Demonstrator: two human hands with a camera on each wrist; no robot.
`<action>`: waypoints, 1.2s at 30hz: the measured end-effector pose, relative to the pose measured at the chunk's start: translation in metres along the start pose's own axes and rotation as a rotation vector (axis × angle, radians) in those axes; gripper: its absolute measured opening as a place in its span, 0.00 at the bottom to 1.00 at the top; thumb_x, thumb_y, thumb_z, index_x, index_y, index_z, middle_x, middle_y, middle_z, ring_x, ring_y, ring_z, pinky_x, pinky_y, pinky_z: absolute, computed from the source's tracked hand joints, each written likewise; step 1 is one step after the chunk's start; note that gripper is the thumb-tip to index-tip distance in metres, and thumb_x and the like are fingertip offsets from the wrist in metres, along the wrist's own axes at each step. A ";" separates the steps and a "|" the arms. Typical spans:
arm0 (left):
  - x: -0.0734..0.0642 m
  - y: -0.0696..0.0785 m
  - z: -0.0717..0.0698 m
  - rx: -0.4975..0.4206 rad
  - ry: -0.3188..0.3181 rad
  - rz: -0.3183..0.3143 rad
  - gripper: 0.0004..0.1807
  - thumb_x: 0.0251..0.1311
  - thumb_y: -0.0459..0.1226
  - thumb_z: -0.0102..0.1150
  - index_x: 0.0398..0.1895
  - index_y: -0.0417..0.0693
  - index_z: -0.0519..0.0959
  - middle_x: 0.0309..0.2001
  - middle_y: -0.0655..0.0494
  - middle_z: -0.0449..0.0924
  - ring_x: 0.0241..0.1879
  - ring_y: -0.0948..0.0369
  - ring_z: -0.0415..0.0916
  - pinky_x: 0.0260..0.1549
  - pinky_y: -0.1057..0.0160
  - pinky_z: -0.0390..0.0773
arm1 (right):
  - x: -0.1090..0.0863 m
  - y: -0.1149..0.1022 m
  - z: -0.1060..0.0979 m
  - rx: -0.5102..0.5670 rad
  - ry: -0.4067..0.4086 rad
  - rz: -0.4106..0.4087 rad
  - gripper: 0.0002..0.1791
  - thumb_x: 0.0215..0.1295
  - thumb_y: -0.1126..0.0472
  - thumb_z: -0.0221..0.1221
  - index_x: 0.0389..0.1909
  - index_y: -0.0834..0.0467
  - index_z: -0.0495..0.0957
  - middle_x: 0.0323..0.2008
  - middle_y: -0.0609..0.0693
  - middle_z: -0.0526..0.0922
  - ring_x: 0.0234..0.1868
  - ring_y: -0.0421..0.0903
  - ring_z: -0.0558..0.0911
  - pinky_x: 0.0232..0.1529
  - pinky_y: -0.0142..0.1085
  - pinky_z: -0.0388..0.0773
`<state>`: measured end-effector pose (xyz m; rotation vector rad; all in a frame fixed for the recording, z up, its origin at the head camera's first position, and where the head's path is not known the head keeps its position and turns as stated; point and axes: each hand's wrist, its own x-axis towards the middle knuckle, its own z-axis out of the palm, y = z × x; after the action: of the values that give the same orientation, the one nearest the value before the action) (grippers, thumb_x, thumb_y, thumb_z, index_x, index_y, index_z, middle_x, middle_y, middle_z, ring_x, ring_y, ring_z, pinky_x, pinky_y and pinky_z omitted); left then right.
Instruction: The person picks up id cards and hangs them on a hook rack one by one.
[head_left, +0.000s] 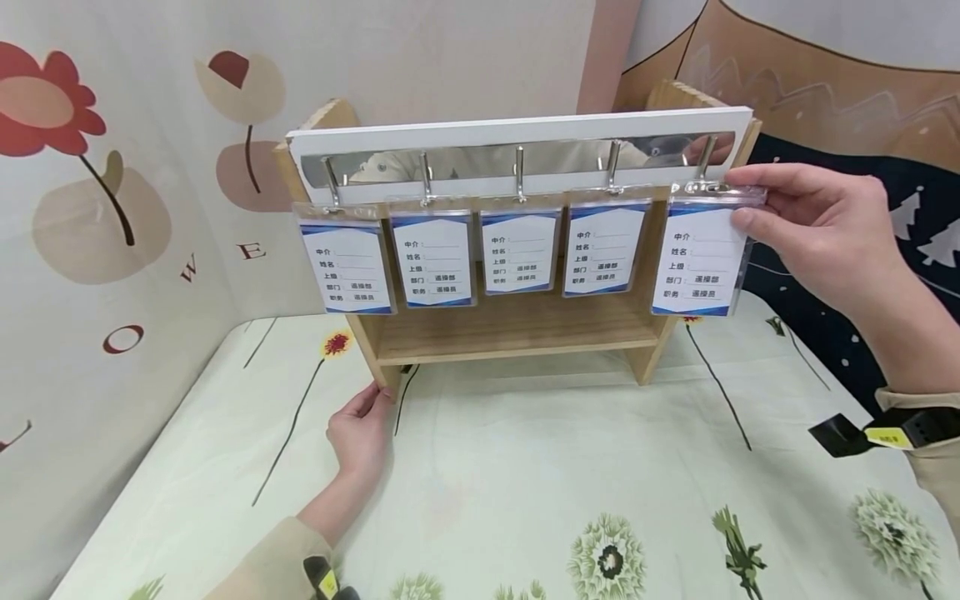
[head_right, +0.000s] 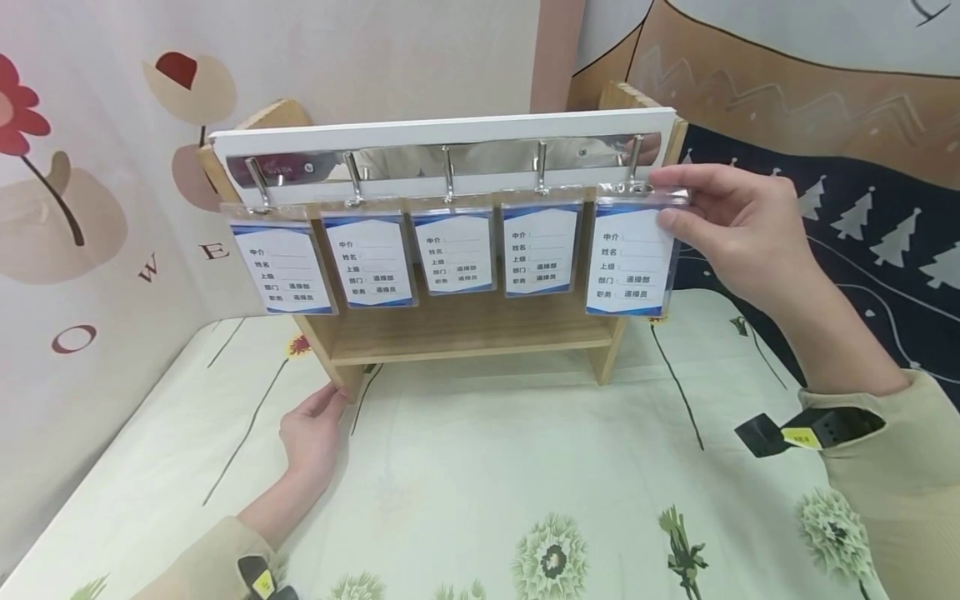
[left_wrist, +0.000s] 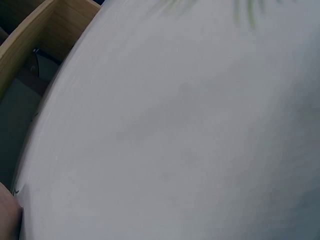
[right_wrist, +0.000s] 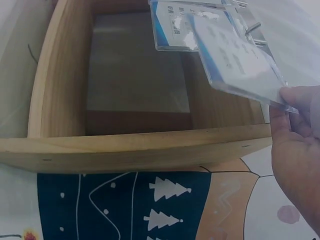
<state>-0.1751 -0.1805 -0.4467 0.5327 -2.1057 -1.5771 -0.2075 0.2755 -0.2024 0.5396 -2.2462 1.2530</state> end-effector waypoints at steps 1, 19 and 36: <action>0.000 0.000 0.000 -0.002 -0.001 0.000 0.16 0.69 0.35 0.62 0.56 0.38 0.84 0.50 0.41 0.85 0.51 0.53 0.83 0.37 0.83 0.75 | 0.000 0.000 0.000 0.002 -0.009 0.007 0.22 0.69 0.75 0.60 0.61 0.58 0.82 0.51 0.41 0.83 0.44 0.37 0.81 0.49 0.17 0.74; 0.001 0.001 0.000 -0.022 -0.012 -0.006 0.17 0.70 0.34 0.61 0.57 0.37 0.83 0.51 0.40 0.85 0.53 0.52 0.82 0.38 0.83 0.75 | 0.011 0.008 0.008 0.005 -0.003 -0.030 0.22 0.67 0.77 0.61 0.59 0.58 0.84 0.47 0.41 0.84 0.42 0.38 0.81 0.47 0.17 0.75; -0.001 0.002 -0.001 -0.019 -0.017 -0.014 0.17 0.69 0.35 0.61 0.57 0.37 0.83 0.52 0.40 0.84 0.54 0.49 0.82 0.37 0.83 0.75 | -0.001 0.013 0.019 0.085 0.117 -0.011 0.22 0.67 0.77 0.61 0.60 0.61 0.82 0.50 0.47 0.84 0.46 0.44 0.78 0.52 0.20 0.75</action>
<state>-0.1740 -0.1804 -0.4448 0.5301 -2.1021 -1.6131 -0.2183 0.2662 -0.2204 0.4962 -2.0982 1.3439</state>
